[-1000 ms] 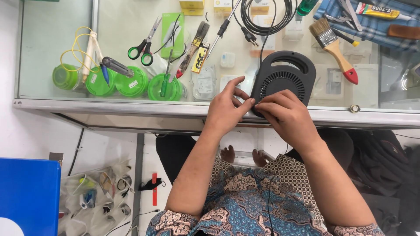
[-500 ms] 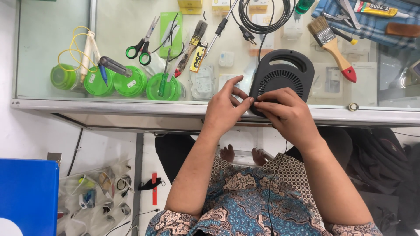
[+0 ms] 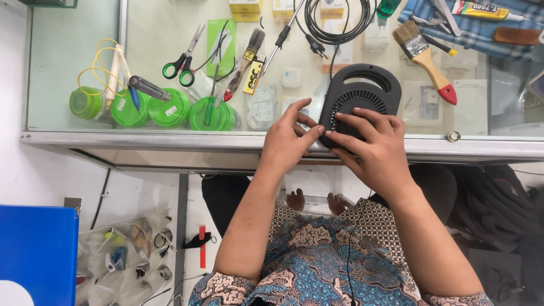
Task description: Assembling the plastic housing of an electronic device using a screwdriver
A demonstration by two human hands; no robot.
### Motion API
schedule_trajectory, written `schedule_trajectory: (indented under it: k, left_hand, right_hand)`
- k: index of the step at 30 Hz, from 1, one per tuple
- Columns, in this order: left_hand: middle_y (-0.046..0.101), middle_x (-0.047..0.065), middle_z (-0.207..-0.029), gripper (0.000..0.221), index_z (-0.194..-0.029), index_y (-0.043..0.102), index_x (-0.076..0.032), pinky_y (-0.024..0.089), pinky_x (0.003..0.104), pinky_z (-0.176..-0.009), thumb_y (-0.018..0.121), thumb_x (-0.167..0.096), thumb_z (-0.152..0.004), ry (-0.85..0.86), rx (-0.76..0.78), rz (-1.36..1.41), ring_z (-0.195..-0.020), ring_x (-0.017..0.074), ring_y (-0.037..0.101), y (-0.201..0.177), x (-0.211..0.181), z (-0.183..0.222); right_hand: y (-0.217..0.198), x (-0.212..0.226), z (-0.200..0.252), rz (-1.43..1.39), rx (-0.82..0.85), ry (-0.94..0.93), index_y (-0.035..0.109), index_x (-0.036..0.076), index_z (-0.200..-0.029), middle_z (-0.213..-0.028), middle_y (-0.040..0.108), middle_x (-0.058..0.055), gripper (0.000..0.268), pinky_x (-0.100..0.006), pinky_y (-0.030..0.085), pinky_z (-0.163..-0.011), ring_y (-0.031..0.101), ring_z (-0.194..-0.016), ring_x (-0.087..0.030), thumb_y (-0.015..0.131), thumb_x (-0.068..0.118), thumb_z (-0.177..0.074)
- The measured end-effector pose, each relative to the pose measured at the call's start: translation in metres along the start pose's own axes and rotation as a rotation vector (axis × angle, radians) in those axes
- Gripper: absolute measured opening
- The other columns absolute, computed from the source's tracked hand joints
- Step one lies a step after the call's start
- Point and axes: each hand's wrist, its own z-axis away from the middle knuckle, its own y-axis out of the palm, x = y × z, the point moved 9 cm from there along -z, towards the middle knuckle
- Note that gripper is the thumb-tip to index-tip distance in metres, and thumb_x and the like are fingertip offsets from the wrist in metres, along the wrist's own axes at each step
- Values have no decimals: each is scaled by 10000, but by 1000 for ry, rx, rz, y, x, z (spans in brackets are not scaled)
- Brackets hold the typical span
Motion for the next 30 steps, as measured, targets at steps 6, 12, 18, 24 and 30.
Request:
schedule_trajectory:
  k: [6, 12, 18, 24, 30]
  left_hand:
    - [731, 35, -1024, 627, -1456, 514, -165, 591, 290, -620, 733, -295, -883, -4, 4, 5, -603, 177, 725, 0, -1, 1]
    - [729, 40, -1008, 622, -1447, 521, -149, 601, 279, -584, 738, -280, -879, 10, -10, 14, -617, 173, 727, 0, 0, 1]
    - [727, 70, -1026, 619, -1442, 530, -120, 629, 287, -583, 749, -249, -878, 7, -12, 38, -721, 194, 747, -1, -1, 0]
    - [745, 39, -984, 605, -1433, 536, -144, 608, 279, -571, 738, -274, -877, 19, -28, 6, -569, 175, 721, -1, 5, 0]
    - [749, 46, -973, 526, -1394, 581, -131, 582, 284, -543, 725, -273, -908, 47, -83, 0, -543, 172, 709, 4, 13, 0]
  right_hand:
    - [3, 2, 7, 15, -81, -65, 751, 342, -1162, -1327, 699, 44, 187, -448, 322, -1037, 605, -1293, -257, 741, 329, -976]
    - [4, 3, 10, 8, -101, -83, 762, 307, -1158, -1288, 719, 38, 220, -472, 362, -1069, 623, -1282, -264, 781, 285, -940]
    - [3, 8, 6, 56, -105, -172, 748, 297, -1158, -1227, 724, 51, 205, -432, 402, -1013, 653, -1213, -222, 750, 277, -954]
    - [6, 7, -5, 53, -66, -160, 744, 297, -1013, -1136, 719, 93, 116, -364, 418, -913, 648, -1143, -182, 777, 253, -910]
    - [15, 14, 2, 100, -131, -87, 742, 220, -953, -1077, 721, 39, 25, -344, 485, -808, 671, -1069, -217, 766, 215, -949]
